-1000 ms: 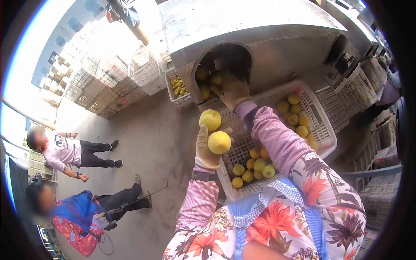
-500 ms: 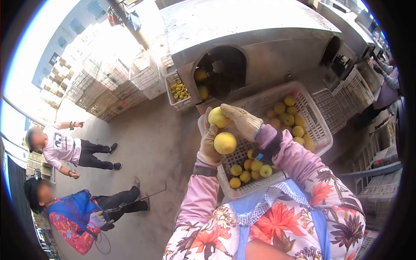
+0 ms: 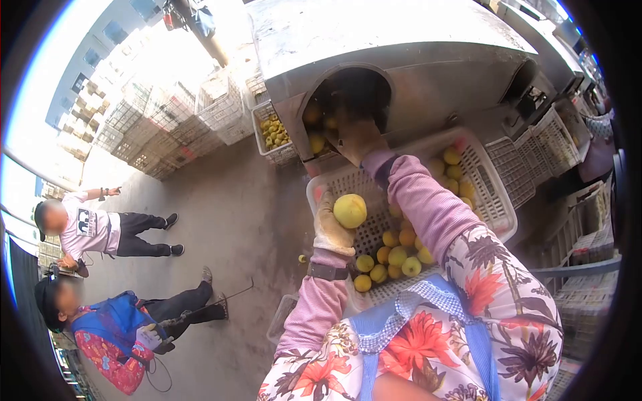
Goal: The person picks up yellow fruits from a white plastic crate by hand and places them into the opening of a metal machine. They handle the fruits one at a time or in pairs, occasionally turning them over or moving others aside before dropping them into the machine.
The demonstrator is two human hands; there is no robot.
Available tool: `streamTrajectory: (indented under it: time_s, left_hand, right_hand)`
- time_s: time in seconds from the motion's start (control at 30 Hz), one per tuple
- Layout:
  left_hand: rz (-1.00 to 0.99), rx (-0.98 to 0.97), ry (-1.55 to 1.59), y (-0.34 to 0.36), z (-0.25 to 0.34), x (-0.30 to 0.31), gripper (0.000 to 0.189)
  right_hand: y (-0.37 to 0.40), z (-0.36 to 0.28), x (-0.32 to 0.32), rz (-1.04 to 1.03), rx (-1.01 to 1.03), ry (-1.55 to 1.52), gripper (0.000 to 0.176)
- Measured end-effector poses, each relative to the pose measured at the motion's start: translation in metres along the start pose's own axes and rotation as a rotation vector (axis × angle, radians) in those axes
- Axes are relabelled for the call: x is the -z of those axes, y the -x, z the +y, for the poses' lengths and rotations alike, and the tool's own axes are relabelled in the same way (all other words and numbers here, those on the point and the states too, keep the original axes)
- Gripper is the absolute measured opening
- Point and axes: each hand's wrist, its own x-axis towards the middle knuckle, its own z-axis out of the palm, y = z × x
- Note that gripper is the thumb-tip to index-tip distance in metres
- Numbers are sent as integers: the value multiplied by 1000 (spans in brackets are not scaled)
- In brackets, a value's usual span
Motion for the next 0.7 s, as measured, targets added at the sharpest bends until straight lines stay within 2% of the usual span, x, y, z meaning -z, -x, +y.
streamTrajectory:
  time_s: [0.07,0.13,0.17,0.23,0.3,0.33,0.37,0.4,0.43,0.47,0.5,0.53,0.57,0.67,0.7]
  left_hand:
    - [-50,-26,5,-6,-1,4,30]
    - [-69,28,182,-4,1,1,27]
    - [-92,50,268,-3,3,-3,27]
    - [-143,7,282,0,9,-10,24]
    - [-253,-50,229,-4,9,-4,23]
    - [-337,-94,169,-9,7,3,23]
    - [-346,-97,123,-10,8,-1,24]
    - [-349,-96,78,-7,7,-4,25]
    - [-480,-70,96,-4,-1,-1,29]
    - [-611,-42,109,0,-9,2,35]
    - [-663,77,219,-17,-23,7,35]
    - [-586,115,101,-21,-37,12,36]
    - [-514,162,-13,-24,-51,17,36]
    - [-136,167,-817,5,-90,11,37]
    - [-279,27,-976,-7,-122,34,46]
  right_hand:
    - [-24,-1,-4,-31,-30,39,59]
    - [-41,7,-4,-259,-70,55,57]
    - [-60,16,0,-450,-84,55,57]
    - [-60,4,34,-661,-16,28,63]
    - [5,-45,93,-205,-105,-427,68]
    - [41,-33,80,-277,65,-567,75]
    - [58,-50,105,-645,-14,-541,91]
    - [93,-48,83,-505,90,-360,95]
    - [113,-46,68,-324,-26,-562,87]
    - [113,-41,58,-299,-94,-545,87]
    - [107,-35,50,-270,-160,-531,87]
    - [100,-31,46,-243,-230,-518,87]
    - [79,-35,57,-303,-333,-392,81]
    - [34,-12,25,-38,-33,-46,77]
    - [21,-7,16,-42,-60,-61,77]
